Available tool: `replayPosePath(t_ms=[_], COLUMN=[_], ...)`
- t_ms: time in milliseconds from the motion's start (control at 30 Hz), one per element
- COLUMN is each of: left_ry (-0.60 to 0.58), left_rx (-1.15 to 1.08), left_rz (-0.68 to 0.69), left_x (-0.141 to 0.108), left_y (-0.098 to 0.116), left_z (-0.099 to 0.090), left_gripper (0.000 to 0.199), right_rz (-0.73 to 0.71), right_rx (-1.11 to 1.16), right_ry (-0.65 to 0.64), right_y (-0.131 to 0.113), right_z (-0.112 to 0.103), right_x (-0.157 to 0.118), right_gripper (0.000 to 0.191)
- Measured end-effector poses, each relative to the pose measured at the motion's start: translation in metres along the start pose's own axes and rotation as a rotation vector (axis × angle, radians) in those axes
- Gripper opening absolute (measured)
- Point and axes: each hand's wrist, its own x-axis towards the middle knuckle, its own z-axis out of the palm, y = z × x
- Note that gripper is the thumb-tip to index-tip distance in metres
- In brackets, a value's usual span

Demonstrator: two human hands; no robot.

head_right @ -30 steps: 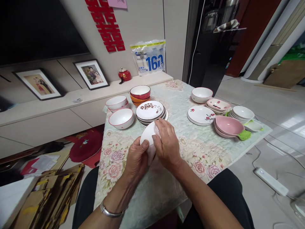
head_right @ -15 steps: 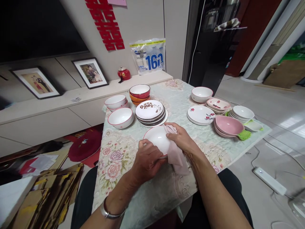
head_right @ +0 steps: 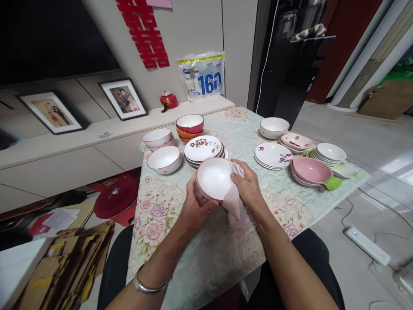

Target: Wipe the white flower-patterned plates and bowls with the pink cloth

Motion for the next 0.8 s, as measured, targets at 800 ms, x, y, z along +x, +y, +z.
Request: replayPosePath(t_ms=[800], left_ry=[0.086], left_rx=[-0.360], left_rz=[-0.126], left_x=[0.006], left_y=[0.012], left_z=[-0.012], left_gripper=[0.059], right_rz=[-0.733], right_rx=[-0.344], right_ry=[0.215], right_y=[-0.028], right_z=[0.005], right_x=[-0.029], right_gripper=[0.021])
